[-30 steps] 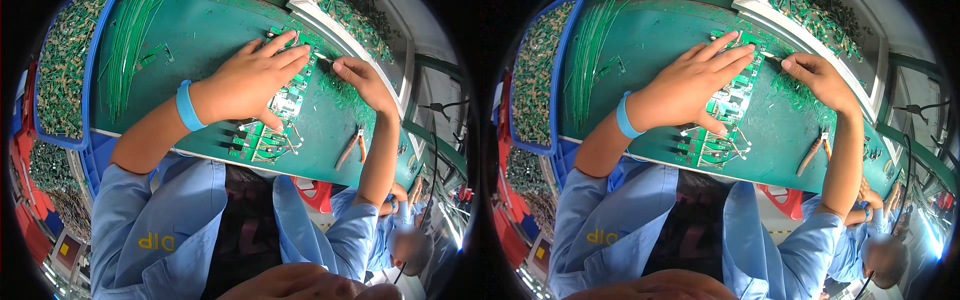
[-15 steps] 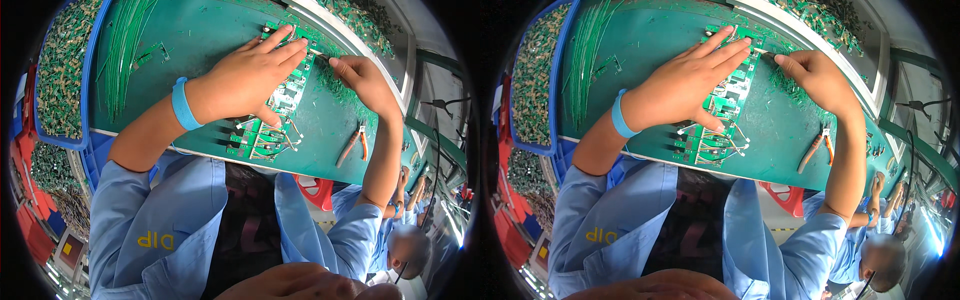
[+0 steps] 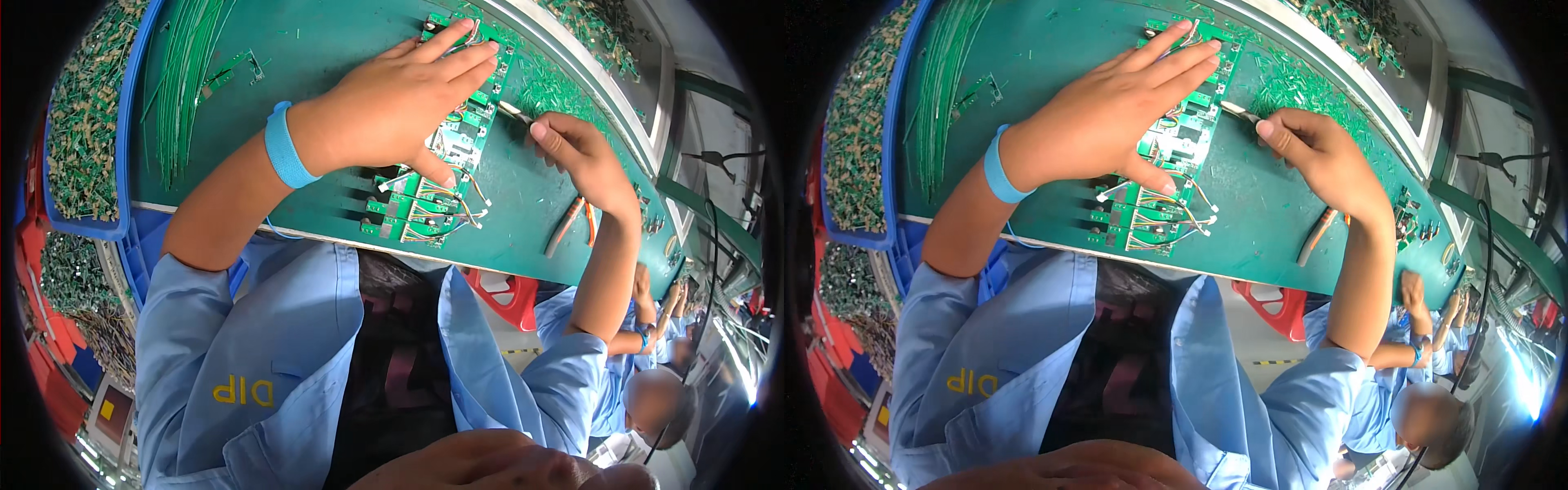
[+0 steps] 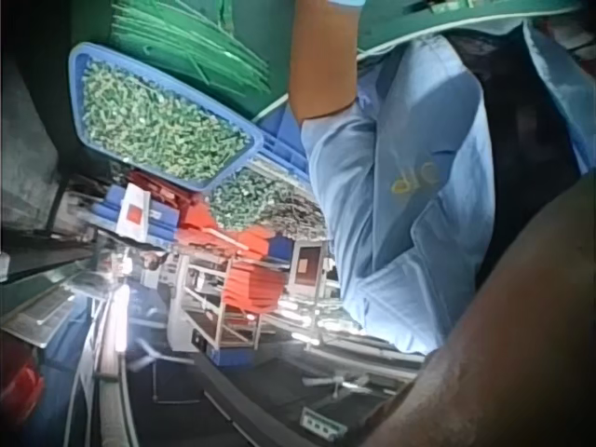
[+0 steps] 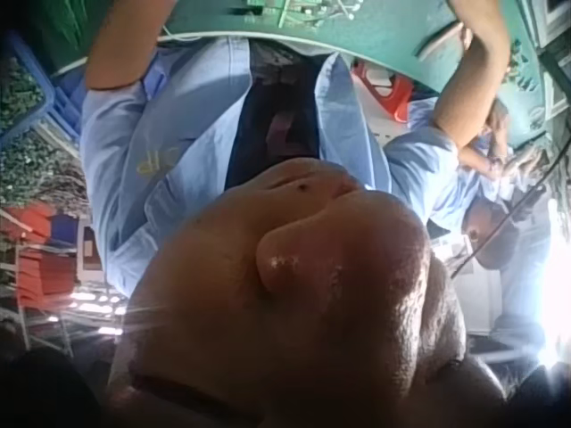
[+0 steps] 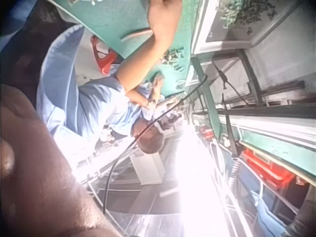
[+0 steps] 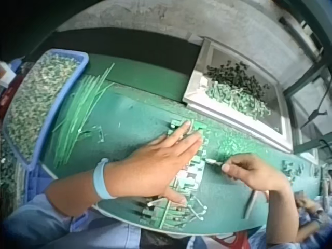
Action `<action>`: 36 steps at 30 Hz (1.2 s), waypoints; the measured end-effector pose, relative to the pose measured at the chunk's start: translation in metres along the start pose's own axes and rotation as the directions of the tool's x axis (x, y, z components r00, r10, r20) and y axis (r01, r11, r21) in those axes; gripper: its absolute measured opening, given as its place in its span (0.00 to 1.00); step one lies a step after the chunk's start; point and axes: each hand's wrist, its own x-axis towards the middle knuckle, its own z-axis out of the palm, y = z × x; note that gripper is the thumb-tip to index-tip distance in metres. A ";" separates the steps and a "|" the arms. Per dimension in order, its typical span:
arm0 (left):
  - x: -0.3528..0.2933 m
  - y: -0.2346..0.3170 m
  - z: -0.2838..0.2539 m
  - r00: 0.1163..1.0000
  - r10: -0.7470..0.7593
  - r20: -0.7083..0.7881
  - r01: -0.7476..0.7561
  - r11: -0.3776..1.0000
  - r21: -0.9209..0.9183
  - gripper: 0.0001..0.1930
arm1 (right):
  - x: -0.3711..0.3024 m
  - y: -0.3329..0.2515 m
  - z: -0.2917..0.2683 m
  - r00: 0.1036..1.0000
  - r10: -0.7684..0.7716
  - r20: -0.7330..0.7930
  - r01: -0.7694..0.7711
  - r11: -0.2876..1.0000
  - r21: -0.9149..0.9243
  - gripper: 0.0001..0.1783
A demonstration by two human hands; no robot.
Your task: Inserting electronic components into circuit boards and trimming lead wires with wire cutters.
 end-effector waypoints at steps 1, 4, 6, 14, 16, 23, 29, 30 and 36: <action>0.000 0.000 0.001 1.000 -0.005 0.003 0.005 1.000 -0.011 0.63 | 0.001 0.001 0.003 1.000 0.013 -0.008 -0.013 0.999 0.038 0.22; 0.001 0.000 0.001 1.000 -0.019 0.011 0.019 0.999 -0.027 0.65 | 0.001 0.002 0.006 0.999 0.033 -0.021 -0.030 0.993 0.116 0.21; 0.001 -0.001 0.002 1.000 0.004 0.001 -0.004 1.000 -0.003 0.63 | -0.004 0.000 0.002 0.998 0.029 -0.054 -0.028 0.999 0.032 0.21; 0.001 0.000 0.001 0.999 0.029 -0.015 -0.029 0.999 0.022 0.61 | 0.002 0.005 0.013 0.998 -0.038 -0.054 0.036 0.999 -0.042 0.21; 0.000 -0.001 0.002 0.999 0.031 -0.020 -0.030 0.999 0.033 0.61 | 0.006 0.004 0.011 1.000 -0.002 -0.022 0.001 1.000 -0.018 0.21; 0.001 0.003 0.005 1.000 -0.003 -0.011 0.003 1.000 0.028 0.57 | -0.007 -0.036 0.010 0.979 0.190 -0.078 -0.205 0.936 -0.286 0.22; 0.004 -0.004 0.010 0.996 0.088 -0.032 -0.089 0.996 -0.024 0.44 | -0.017 -0.076 0.020 0.972 0.136 -0.192 -0.222 0.795 -0.564 0.21; 0.003 -0.004 0.006 0.996 0.090 -0.019 -0.091 0.996 -0.014 0.46 | -0.021 -0.065 0.016 0.977 0.118 -0.175 -0.192 0.844 -0.500 0.21; -0.016 0.030 -0.002 0.999 0.038 -0.023 -0.034 0.984 0.174 0.45 | -0.041 -0.003 0.031 0.992 0.005 -0.124 -0.026 0.985 -0.172 0.20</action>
